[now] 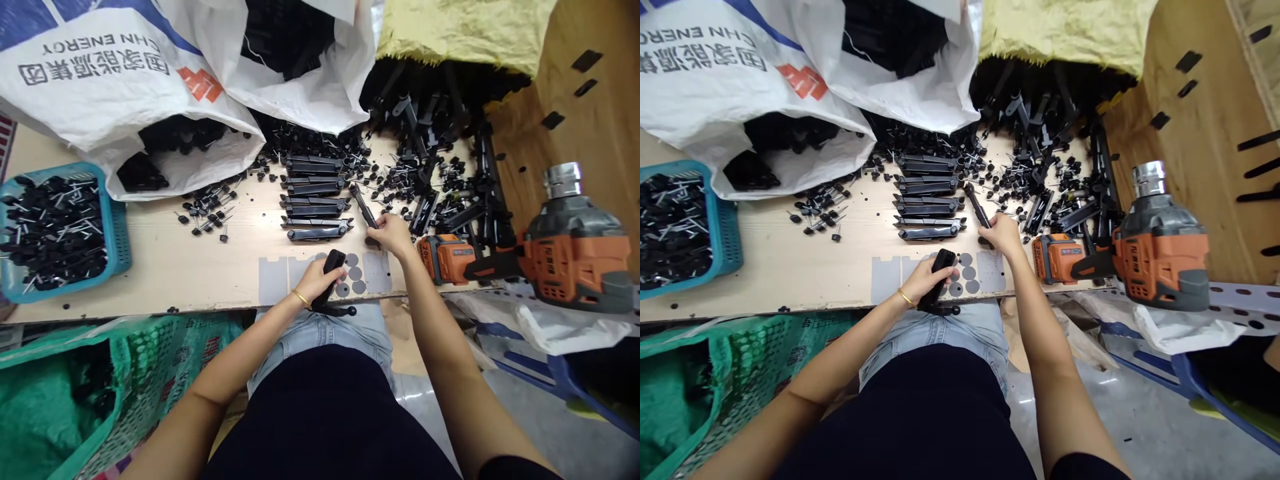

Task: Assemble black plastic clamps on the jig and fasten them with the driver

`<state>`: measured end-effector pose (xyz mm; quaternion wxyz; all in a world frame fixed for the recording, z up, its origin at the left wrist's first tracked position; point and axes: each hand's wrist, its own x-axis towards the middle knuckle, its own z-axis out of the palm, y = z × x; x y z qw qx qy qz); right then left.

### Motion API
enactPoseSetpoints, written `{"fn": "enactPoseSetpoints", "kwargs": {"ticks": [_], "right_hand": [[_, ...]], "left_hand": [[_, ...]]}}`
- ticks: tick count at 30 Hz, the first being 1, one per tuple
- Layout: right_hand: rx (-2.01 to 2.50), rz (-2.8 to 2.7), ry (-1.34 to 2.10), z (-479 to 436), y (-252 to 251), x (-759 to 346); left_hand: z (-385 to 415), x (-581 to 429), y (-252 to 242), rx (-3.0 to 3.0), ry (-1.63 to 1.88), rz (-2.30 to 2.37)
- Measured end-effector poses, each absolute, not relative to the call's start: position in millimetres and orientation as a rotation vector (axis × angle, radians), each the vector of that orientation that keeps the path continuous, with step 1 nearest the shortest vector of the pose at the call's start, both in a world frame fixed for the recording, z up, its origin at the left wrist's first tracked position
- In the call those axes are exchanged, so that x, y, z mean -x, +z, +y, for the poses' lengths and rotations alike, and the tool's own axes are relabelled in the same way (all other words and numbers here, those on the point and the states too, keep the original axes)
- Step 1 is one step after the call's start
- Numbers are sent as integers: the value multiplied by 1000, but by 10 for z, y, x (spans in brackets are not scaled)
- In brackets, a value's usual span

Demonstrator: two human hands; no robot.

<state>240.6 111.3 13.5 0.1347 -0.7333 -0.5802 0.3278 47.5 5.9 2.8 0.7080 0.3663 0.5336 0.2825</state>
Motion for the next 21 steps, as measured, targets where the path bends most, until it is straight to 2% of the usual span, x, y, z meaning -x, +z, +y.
{"fn": "enactPoseSetpoints", "kwargs": {"ticks": [5, 12, 18, 21], "right_hand": [[1696, -1166, 1558, 700, 393, -2156], [1604, -1120, 1433, 295, 383, -1632], [1428, -861, 1720, 276, 429, -1560], [1465, -774, 1732, 251, 448, -1529]], "left_hand": [[-54, -411, 149, -512, 781, 1151], [-214, -451, 218, -791, 704, 1211], [-214, -400, 255, -853, 665, 1188], [-205, -395, 259, -697, 695, 1126]]}}
